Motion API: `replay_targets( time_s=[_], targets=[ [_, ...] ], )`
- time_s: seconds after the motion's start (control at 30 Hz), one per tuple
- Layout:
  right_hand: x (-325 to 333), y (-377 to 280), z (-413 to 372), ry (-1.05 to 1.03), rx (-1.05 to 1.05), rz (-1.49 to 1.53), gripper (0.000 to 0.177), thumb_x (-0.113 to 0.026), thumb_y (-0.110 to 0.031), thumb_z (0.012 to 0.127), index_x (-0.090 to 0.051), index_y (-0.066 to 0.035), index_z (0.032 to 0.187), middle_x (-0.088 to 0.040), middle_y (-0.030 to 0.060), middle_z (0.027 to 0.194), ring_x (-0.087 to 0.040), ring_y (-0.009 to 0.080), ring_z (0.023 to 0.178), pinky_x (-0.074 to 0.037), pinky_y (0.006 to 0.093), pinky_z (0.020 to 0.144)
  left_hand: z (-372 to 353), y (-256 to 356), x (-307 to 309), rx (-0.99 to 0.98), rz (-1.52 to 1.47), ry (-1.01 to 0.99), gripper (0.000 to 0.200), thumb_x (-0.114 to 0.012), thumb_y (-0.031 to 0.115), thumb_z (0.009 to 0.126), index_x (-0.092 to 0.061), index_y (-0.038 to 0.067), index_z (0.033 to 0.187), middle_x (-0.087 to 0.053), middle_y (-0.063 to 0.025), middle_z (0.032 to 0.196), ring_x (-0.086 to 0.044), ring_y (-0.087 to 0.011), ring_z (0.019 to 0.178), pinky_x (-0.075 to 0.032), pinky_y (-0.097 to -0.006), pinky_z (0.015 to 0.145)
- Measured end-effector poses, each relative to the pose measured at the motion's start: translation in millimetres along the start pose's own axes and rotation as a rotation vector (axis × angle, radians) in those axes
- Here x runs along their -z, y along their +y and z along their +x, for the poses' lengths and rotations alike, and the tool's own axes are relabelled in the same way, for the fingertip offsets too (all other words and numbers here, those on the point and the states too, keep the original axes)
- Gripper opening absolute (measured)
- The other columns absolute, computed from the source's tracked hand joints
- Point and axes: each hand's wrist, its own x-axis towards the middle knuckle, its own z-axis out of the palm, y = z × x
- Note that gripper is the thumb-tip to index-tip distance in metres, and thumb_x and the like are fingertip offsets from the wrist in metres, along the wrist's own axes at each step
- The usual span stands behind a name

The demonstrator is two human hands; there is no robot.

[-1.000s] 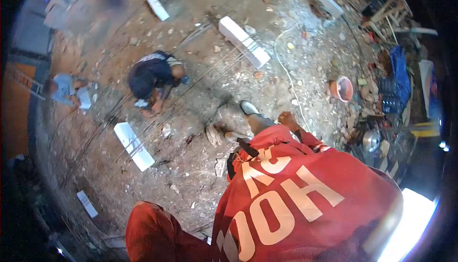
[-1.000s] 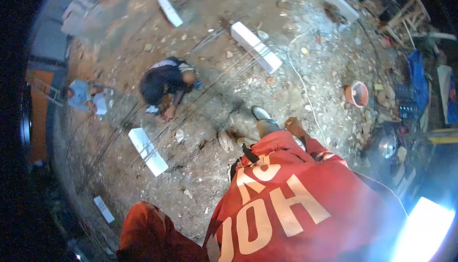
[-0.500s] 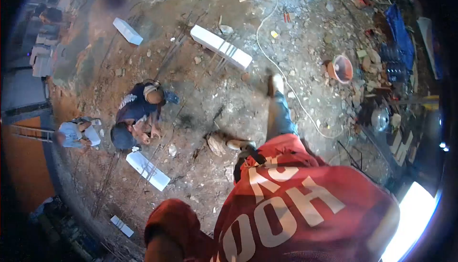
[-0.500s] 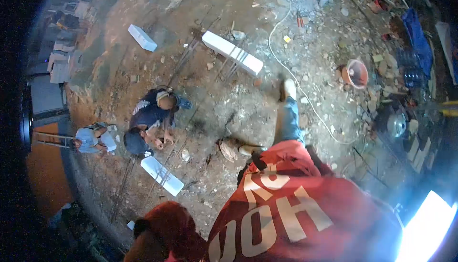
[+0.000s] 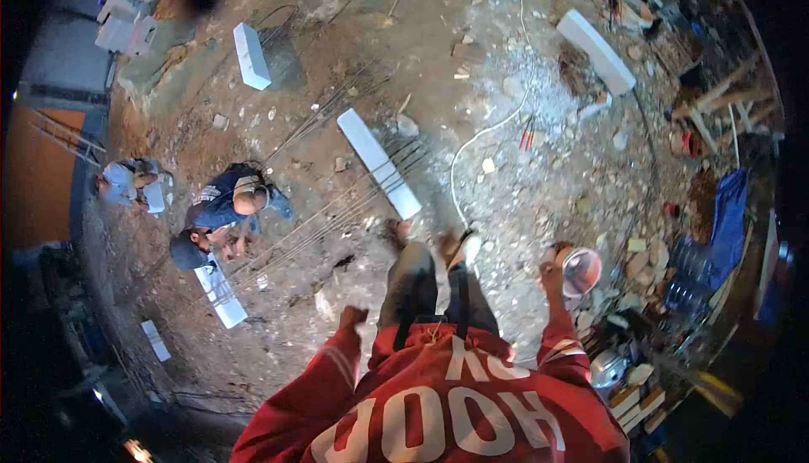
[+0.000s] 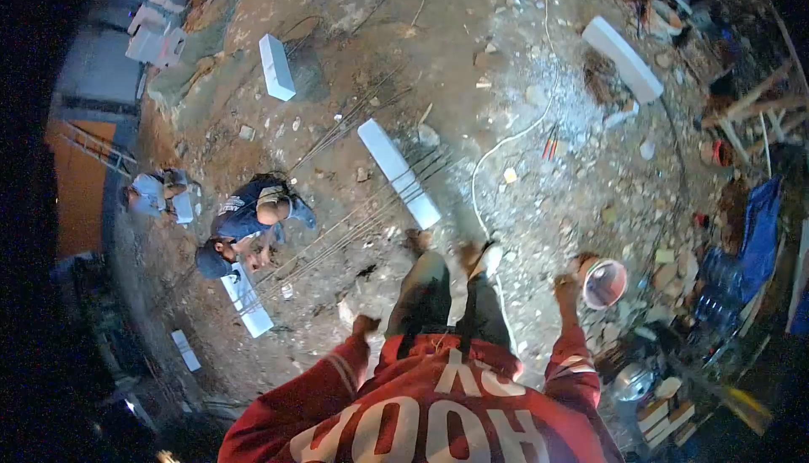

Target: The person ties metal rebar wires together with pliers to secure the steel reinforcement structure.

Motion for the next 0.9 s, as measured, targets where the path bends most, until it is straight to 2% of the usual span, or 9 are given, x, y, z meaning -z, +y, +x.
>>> replay_targets(
  time_s=[0.17,0.23,0.4,0.47,0.5,0.57,0.83,0.87,0.9],
  targets=[
    [120,-51,258,-0.163,-0.389,0.719,0.007,-0.062,-0.014,0.089,-0.064,-0.007,0.088,-0.061,0.0047,0.07,-0.056,0.0156,0.059,-0.046,0.0334,0.053,-70,68,15,-0.02,-0.56,0.205,0.047,-0.058,0.052,0.09,-0.073,0.01,0.077,-0.07,-0.0143,0.078,-0.068,-0.0378,0.076,-0.054,-0.0476,0.066],
    [136,-84,321,0.0,-0.259,0.464,0.012,-0.064,-0.018,0.09,-0.06,-0.007,0.088,-0.057,0.0068,0.073,-0.053,0.0162,0.057,-0.048,0.032,0.058,-26,93,5,-0.143,-0.272,0.415,0.038,-0.063,0.047,0.088,-0.073,0.013,0.075,-0.07,-0.0141,0.078,-0.067,-0.038,0.074,-0.054,-0.0477,0.063],
    [117,-82,381,0.047,0.501,-0.464,0.027,-0.058,-0.032,0.094,-0.066,-0.006,0.098,-0.062,0.0197,0.106,-0.058,0.0364,0.101,-0.045,0.0488,0.089,56,217,137,0.276,-1.017,0.442,0.028,-0.06,0.033,0.088,-0.074,0.01,0.085,-0.071,-0.0173,0.088,-0.067,-0.0371,0.086,-0.054,-0.0488,0.074],
    [79,21,378,-0.423,-0.075,0.153,0.015,-0.062,-0.02,0.088,-0.068,-0.007,0.091,-0.066,0.0178,0.091,-0.062,0.0394,0.088,-0.05,0.0456,0.076,107,250,166,-0.26,-0.692,0.746,0.025,-0.061,0.029,0.088,-0.073,0.009,0.097,-0.07,-0.0198,0.092,-0.066,-0.0373,0.093,-0.052,-0.0487,0.079],
    [88,-1,368,-0.412,0.295,-0.328,0.011,-0.065,-0.017,0.083,-0.068,-0.007,0.083,-0.064,0.0161,0.08,-0.063,0.0372,0.08,-0.05,0.0441,0.068,113,271,198,-0.221,-0.89,0.754,0.025,-0.062,0.026,0.089,-0.07,0.007,0.104,-0.07,-0.0187,0.087,-0.068,-0.0336,0.084,-0.053,-0.0438,0.073],
    [106,-46,388,-0.666,0.12,-0.358,0.01,-0.065,-0.016,0.082,-0.068,-0.007,0.082,-0.064,0.0159,0.079,-0.063,0.0364,0.08,-0.05,0.0445,0.068,75,313,336,-0.118,-1.715,0.512,0.028,-0.064,0.028,0.09,-0.068,0.002,0.098,-0.069,-0.0115,0.076,-0.067,-0.021,0.062,-0.051,-0.034,0.06],
    [67,-206,722,-0.798,0.779,-0.67,0.004,-0.063,-0.011,0.074,-0.062,-0.008,0.071,-0.06,0.0136,0.072,-0.061,0.0329,0.073,-0.047,0.0472,0.064,70,377,421,0.349,-1.992,0.439,0.027,-0.067,0.024,0.091,-0.069,-0.003,0.093,-0.067,-0.0068,0.079,-0.06,-0.0132,0.072,-0.047,-0.0299,0.067],
    [35,-240,769,-0.277,1.267,-0.547,0.011,-0.06,-0.012,0.074,-0.058,-0.01,0.064,-0.059,0.0118,0.071,-0.06,0.0316,0.07,-0.047,0.0485,0.064,69,384,427,0.435,-2.019,0.426,0.027,-0.067,0.024,0.09,-0.069,-0.003,0.093,-0.067,-0.0058,0.079,-0.059,-0.0132,0.071,-0.047,-0.0299,0.068],
    [-1,-272,826,-0.575,1.088,-0.987,0.012,-0.06,-0.015,0.077,-0.062,-0.009,0.067,-0.06,0.0122,0.071,-0.062,0.0321,0.072,-0.05,0.0481,0.068,72,401,421,0.609,-1.999,0.42,0.025,-0.065,0.022,0.091,-0.068,-0.003,0.088,-0.065,-0.0057,0.076,-0.055,-0.0129,0.07,-0.044,-0.0309,0.065]
  ],
)
